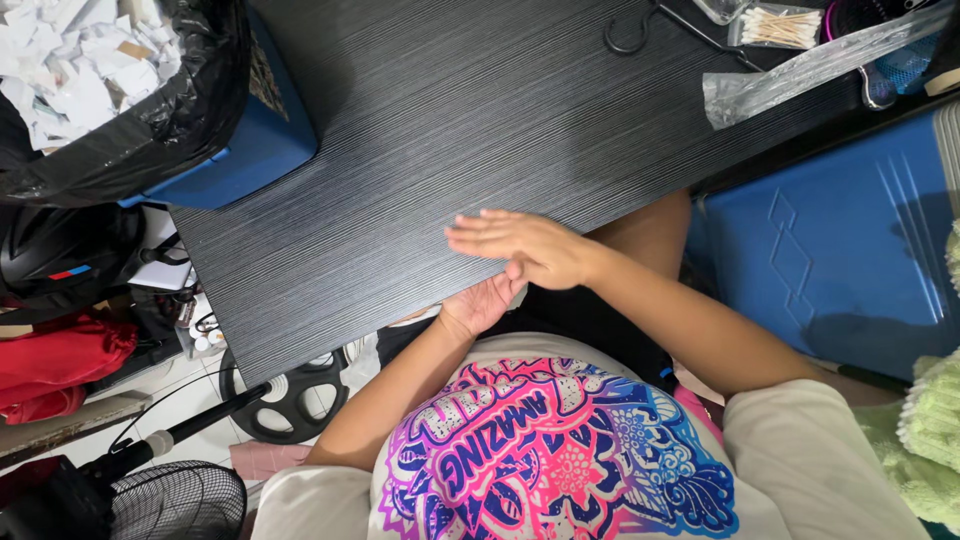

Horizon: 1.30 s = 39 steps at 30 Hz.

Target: The person picks up small pieces of paper from a dark desk surface and places them into a nearby trash bin. After clearing the debris, the person removes the full trash bag, ties it, and lines the bin with a new black trash bag.

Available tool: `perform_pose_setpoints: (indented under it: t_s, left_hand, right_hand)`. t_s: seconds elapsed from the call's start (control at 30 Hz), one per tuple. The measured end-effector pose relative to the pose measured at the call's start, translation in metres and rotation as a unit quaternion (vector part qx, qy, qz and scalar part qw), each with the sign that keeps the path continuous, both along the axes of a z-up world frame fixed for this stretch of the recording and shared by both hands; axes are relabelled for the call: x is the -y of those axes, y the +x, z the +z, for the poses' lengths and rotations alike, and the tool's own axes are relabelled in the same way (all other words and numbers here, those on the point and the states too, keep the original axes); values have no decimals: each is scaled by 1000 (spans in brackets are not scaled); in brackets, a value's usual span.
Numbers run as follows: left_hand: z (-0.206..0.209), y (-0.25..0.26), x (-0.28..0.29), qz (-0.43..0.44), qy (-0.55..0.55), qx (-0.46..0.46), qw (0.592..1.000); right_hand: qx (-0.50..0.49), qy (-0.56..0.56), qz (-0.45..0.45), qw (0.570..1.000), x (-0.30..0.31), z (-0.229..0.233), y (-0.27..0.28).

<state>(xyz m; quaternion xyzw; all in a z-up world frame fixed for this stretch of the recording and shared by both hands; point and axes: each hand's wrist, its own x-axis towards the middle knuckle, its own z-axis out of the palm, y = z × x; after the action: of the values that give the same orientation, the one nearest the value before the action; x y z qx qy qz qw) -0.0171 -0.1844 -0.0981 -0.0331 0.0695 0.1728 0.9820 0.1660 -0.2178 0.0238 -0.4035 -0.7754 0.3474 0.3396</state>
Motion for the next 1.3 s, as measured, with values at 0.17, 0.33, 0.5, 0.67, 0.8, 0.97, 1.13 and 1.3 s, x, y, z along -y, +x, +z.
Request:
perform_pose_setpoints:
  t_s: [0.17, 0.33, 0.5, 0.67, 0.8, 0.97, 1.13, 1.3]
  left_hand:
    - [9, 3, 2, 19, -32, -91, 995]
    - [5, -1, 1, 13, -7, -55, 998]
    - [-4, -4, 8, -10, 36, 148, 988]
    - [-2, -3, 8, 51, -32, -78, 995]
    - [-11, -5, 11, 31, 7, -46, 998]
    - [-21, -6, 11, 25, -3, 7, 1000]
    - [-20, -7, 12, 43, -48, -62, 996]
    - [-21, -8, 9, 31, 3, 0, 1000]
  right_hand:
    - [-140, -91, 35, 985, 2, 5, -4]
    - [-5, -24, -85, 996, 8, 9, -11]
    - [-34, -52, -10, 998, 25, 6, -28]
    - [-122, -33, -33, 991, 21, 8, -14]
    - [73, 31, -74, 994, 27, 7, -16]
    - [-30, -36, 22, 999, 35, 6, -18]
    - [76, 20, -62, 995, 32, 8, -8]
    - [101, 5, 26, 994, 39, 9, -17]
